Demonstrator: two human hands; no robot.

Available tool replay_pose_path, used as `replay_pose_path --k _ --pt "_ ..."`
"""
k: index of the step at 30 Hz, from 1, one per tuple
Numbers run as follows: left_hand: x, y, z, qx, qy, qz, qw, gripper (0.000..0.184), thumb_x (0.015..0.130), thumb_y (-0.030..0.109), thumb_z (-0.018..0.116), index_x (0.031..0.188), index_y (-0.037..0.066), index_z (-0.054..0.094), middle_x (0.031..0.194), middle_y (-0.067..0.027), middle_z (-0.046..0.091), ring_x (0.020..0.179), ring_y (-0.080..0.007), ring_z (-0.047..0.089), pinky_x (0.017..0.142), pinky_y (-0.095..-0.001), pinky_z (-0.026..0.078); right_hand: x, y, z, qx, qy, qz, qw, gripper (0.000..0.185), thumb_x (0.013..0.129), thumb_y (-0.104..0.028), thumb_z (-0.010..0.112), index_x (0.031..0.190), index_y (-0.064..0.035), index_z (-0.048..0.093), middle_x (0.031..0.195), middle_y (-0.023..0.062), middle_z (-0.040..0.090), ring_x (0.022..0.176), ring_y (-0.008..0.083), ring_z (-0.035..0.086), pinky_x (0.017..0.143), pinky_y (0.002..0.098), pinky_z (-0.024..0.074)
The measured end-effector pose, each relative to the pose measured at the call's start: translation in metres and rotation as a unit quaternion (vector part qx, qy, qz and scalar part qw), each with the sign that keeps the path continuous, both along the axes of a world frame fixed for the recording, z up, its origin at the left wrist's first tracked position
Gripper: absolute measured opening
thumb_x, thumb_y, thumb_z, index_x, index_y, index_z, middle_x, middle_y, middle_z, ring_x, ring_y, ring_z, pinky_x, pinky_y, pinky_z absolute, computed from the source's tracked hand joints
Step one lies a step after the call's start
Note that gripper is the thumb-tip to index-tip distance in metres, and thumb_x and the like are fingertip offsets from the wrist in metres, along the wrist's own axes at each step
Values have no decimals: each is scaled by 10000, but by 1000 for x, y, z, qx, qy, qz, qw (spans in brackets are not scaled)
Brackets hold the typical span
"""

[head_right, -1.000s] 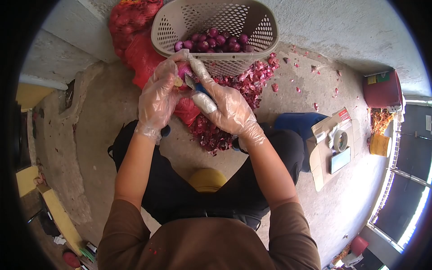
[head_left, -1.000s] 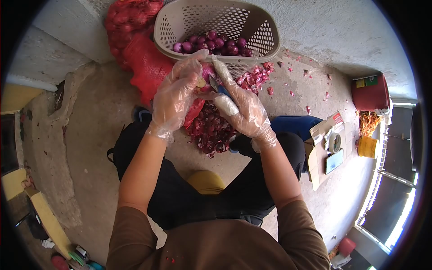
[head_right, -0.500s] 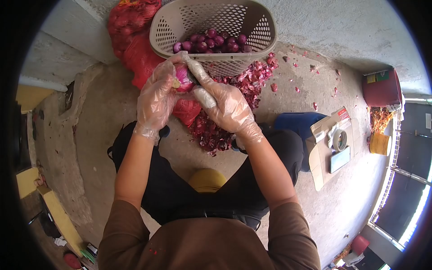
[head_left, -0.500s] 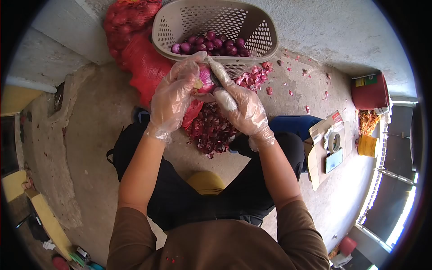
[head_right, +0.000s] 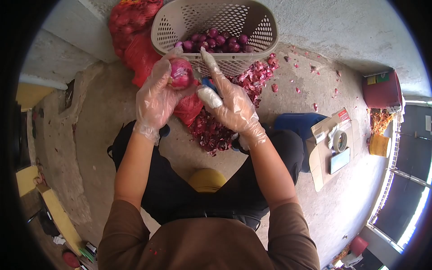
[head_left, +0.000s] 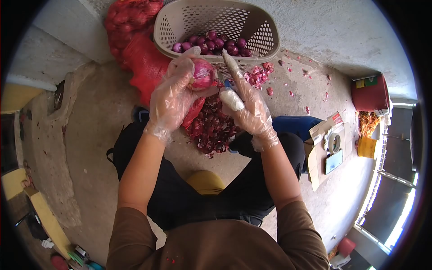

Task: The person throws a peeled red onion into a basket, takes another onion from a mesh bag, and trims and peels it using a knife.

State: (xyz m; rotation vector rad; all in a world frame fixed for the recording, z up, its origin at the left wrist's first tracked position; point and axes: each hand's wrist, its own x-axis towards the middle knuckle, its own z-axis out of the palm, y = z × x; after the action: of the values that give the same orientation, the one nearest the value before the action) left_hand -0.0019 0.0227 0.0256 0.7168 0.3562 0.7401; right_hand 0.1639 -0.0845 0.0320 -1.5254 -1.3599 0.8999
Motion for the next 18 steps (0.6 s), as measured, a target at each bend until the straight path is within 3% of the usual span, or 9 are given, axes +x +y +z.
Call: replay_pose_path --k 8,10,12,13,15,16,18 --pt "3 -4 2 -12 16 14 1000 343 1007 160 527 1330 68 458 1273 -103 571 1202 -236 562 996 -493 503 -10 -2 7 -21 -2 29 999 672 1001 -324 522 1568 -116 228 1383 258 531 1233 417 560 999 402 458" --pt "3 -5 0 -29 5 22 999 351 968 72 539 1310 90 459 1259 -92 566 1166 -227 581 1000 -496 505 -13 -2 11 -70 33 13 997 635 1005 -297 522 1556 -109 268 1361 265 543 1221 422 567 989 391 462" --pt "3 -5 -4 -42 -8 17 999 372 945 26 546 1298 104 460 1256 -85 560 1149 -224 590 1008 -493 501 -13 -1 6 -60 44 -3 997 597 1012 -270 522 1547 -115 308 1143 171 525 1018 302 521 849 337 446" --pt "1 -5 -5 -48 -15 9 999 375 941 24 547 1297 106 460 1261 -85 557 1150 -226 590 1013 -488 496 -13 1 -5 -20 32 -9 999 579 1017 -257 522 1546 -125 326 934 74 502 821 180 472 715 287 428" --pt "1 -5 -7 -43 -21 2 999 365 950 61 552 1301 104 463 1262 -88 564 1163 -231 583 1029 -491 480 -12 1 -9 12 26 -15 999 566 1016 -241 521 1539 -120 344 946 55 505 835 134 475 728 270 417" --pt "2 -6 -7 -33 -21 5 999 355 962 99 556 1306 100 466 1258 -91 575 1176 -233 575 1040 -498 468 -11 0 -5 5 32 -14 999 569 1009 -236 520 1534 -105 343 1166 133 532 1046 210 527 877 303 424" --pt "2 -6 -8 -37 -31 10 999 341 974 134 557 1302 94 476 1254 -98 587 1191 -240 567 1054 -506 454 -11 -1 -1 -4 36 -18 999 573 1003 -233 517 1529 -88 344 1391 203 558 1270 268 566 1034 335 424"
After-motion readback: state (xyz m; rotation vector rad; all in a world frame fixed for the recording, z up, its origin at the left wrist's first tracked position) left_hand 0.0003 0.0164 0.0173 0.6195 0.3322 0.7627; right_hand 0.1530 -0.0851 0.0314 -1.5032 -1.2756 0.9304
